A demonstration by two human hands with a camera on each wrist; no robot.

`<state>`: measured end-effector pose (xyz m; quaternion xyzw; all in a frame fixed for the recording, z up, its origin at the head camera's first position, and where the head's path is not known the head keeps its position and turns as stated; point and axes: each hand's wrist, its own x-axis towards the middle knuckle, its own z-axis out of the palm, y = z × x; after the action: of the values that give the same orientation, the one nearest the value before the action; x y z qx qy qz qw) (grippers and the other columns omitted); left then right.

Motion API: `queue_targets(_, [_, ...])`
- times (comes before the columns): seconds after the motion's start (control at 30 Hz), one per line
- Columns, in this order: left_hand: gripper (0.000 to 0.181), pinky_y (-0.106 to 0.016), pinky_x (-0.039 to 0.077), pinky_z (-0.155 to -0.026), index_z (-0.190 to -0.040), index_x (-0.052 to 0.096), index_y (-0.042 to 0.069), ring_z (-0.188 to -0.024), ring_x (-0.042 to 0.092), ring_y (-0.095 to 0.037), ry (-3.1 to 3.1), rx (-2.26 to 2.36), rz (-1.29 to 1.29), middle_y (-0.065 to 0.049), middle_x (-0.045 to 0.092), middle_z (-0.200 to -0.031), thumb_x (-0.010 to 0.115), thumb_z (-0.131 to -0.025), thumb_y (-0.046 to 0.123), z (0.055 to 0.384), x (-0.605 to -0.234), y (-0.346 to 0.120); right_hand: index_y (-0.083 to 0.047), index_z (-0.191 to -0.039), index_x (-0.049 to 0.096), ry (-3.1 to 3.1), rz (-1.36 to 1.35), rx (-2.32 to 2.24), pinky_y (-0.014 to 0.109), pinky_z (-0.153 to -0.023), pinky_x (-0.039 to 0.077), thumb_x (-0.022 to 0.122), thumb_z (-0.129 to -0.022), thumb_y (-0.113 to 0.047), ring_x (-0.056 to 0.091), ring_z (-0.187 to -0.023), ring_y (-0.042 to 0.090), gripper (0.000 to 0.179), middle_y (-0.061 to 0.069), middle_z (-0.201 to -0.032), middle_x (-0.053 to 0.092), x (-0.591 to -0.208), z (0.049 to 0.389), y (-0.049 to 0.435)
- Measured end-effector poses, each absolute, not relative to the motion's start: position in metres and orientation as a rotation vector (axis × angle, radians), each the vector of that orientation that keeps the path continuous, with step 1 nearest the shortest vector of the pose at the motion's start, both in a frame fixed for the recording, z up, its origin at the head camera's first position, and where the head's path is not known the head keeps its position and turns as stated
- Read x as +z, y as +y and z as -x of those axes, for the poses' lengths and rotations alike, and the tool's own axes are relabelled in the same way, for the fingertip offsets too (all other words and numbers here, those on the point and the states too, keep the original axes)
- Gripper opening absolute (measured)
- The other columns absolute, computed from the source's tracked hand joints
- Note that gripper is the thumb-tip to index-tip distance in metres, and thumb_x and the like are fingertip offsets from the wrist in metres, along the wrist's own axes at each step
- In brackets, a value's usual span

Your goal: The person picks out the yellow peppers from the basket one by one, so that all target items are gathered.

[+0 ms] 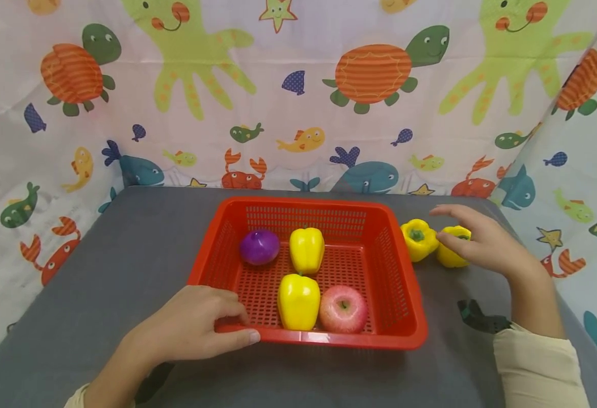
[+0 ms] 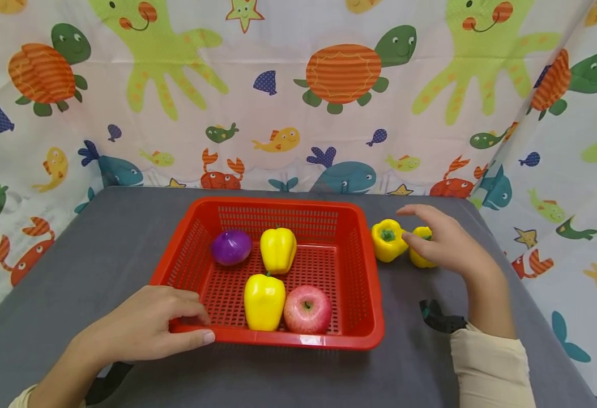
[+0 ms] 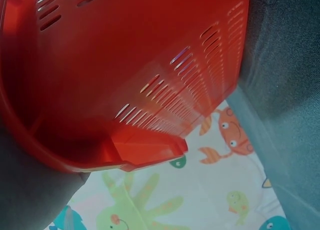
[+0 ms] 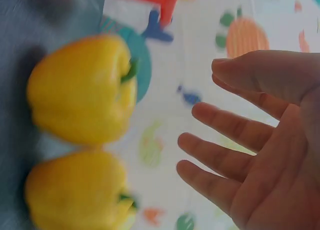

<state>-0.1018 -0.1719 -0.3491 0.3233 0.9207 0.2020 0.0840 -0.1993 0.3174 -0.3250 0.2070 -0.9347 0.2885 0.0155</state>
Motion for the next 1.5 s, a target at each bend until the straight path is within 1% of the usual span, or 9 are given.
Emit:
queue_targets(0.2, [0.035, -0.023, 0.048, -0.063, -0.092, 0.075, 0.032, -0.067, 0.052, 0.004, 2.768, 0.583, -1.012, 0.025, 0.060, -0.083, 0.061, -0.089, 0.064, 0.102, -0.348, -0.171, -0.004, -0.133, 0.057, -2.865, -0.884, 0.814, 0.068, -0.089, 0.045, 0.071, -0.092, -0.010, 0.047, -0.126, 0.041, 0.044, 0.019, -0.135, 0.056, -0.300, 0.198, 0.276])
queue_targets(0.4, [0.036, -0.023, 0.046, -0.061, -0.090, 0.074, 0.032, -0.065, 0.050, 0.003, 2.780, 0.572, -1.040, 0.026, 0.058, -0.080, 0.059, -0.090, 0.065, 0.103, -0.350, -0.171, -0.005, -0.132, 0.059, -2.970, -0.981, 0.762, 0.059, -0.090, 0.049, 0.069, -0.094, -0.013, 0.053, -0.122, 0.036, 0.041, 0.013, -0.130, 0.060, -0.277, 0.199, 0.235])
queue_targets(0.6, [0.038, -0.022, 0.044, -0.059, -0.089, 0.073, 0.032, -0.064, 0.049, 0.003, 2.789, 0.561, -1.039, 0.026, 0.056, -0.078, 0.057, -0.090, 0.066, 0.102, -0.350, -0.171, -0.010, -0.127, 0.063, -3.073, -1.064, 0.665, 0.050, -0.086, 0.054, 0.068, -0.094, -0.015, 0.060, -0.111, 0.028, 0.035, 0.006, -0.122, 0.065, -0.265, 0.206, 0.203])
queue_targets(0.83, [0.038, -0.023, 0.044, -0.058, -0.089, 0.074, 0.031, -0.064, 0.048, 0.002, 2.781, 0.567, -1.039, 0.025, 0.057, -0.078, 0.058, -0.090, 0.065, 0.102, -0.348, -0.171, -0.008, -0.126, 0.064, -3.068, -1.248, 0.530, 0.049, -0.093, 0.050, 0.068, -0.094, -0.014, 0.061, -0.112, 0.030, 0.033, 0.007, -0.122, 0.066, -0.269, 0.221, 0.169])
queue_targets(1.03, [0.039, -0.023, 0.043, -0.057, -0.089, 0.073, 0.030, -0.062, 0.048, 0.002, 2.783, 0.563, -1.037, 0.024, 0.056, -0.077, 0.058, -0.090, 0.066, 0.102, -0.350, -0.171, -0.008, -0.119, 0.067, -3.040, -1.414, 0.399, 0.045, -0.092, 0.051, 0.067, -0.092, -0.010, 0.064, -0.104, 0.025, 0.027, 0.006, -0.117, 0.069, -0.277, 0.230, 0.139])
queue_targets(1.13, [0.039, -0.023, 0.043, -0.058, -0.089, 0.073, 0.031, -0.062, 0.048, 0.002, 2.786, 0.555, -1.028, 0.024, 0.055, -0.077, 0.058, -0.090, 0.066, 0.102, -0.351, -0.171, -0.006, -0.119, 0.066, -3.037, -1.468, 0.374, 0.044, -0.092, 0.050, 0.067, -0.091, -0.009, 0.064, -0.104, 0.028, 0.027, 0.009, -0.116, 0.068, -0.282, 0.234, 0.128])
queue_targets(1.37, [0.037, -0.023, 0.044, -0.057, -0.087, 0.073, 0.032, -0.061, 0.048, 0.002, 2.788, 0.541, -0.998, 0.025, 0.053, -0.074, 0.058, -0.090, 0.066, 0.103, -0.353, -0.170, -0.007, -0.122, 0.064, -3.105, -1.430, 0.275, 0.042, -0.091, 0.049, 0.067, -0.094, -0.013, 0.060, -0.101, 0.026, 0.029, 0.009, -0.118, 0.066, -0.292, 0.244, 0.111])
queue_targets(1.43, [0.037, -0.022, 0.044, -0.058, -0.087, 0.073, 0.032, -0.061, 0.048, 0.002, 2.790, 0.540, -0.996, 0.025, 0.053, -0.074, 0.058, -0.090, 0.066, 0.103, -0.353, -0.170, -0.007, -0.122, 0.064, -3.135, -1.405, 0.245, 0.041, -0.088, 0.049, 0.067, -0.095, -0.017, 0.059, -0.096, 0.025, 0.029, 0.007, -0.113, 0.066, -0.295, 0.247, 0.106])
queue_targets(1.5, [0.037, -0.022, 0.044, -0.058, -0.087, 0.073, 0.032, -0.061, 0.048, 0.002, 2.792, 0.541, -1.002, 0.025, 0.053, -0.075, 0.058, -0.090, 0.066, 0.103, -0.353, -0.170, -0.008, -0.125, 0.064, -3.194, -1.350, 0.199, 0.041, -0.089, 0.049, 0.067, -0.096, -0.023, 0.059, -0.096, 0.024, 0.033, 0.006, -0.113, 0.066, -0.298, 0.249, 0.100])
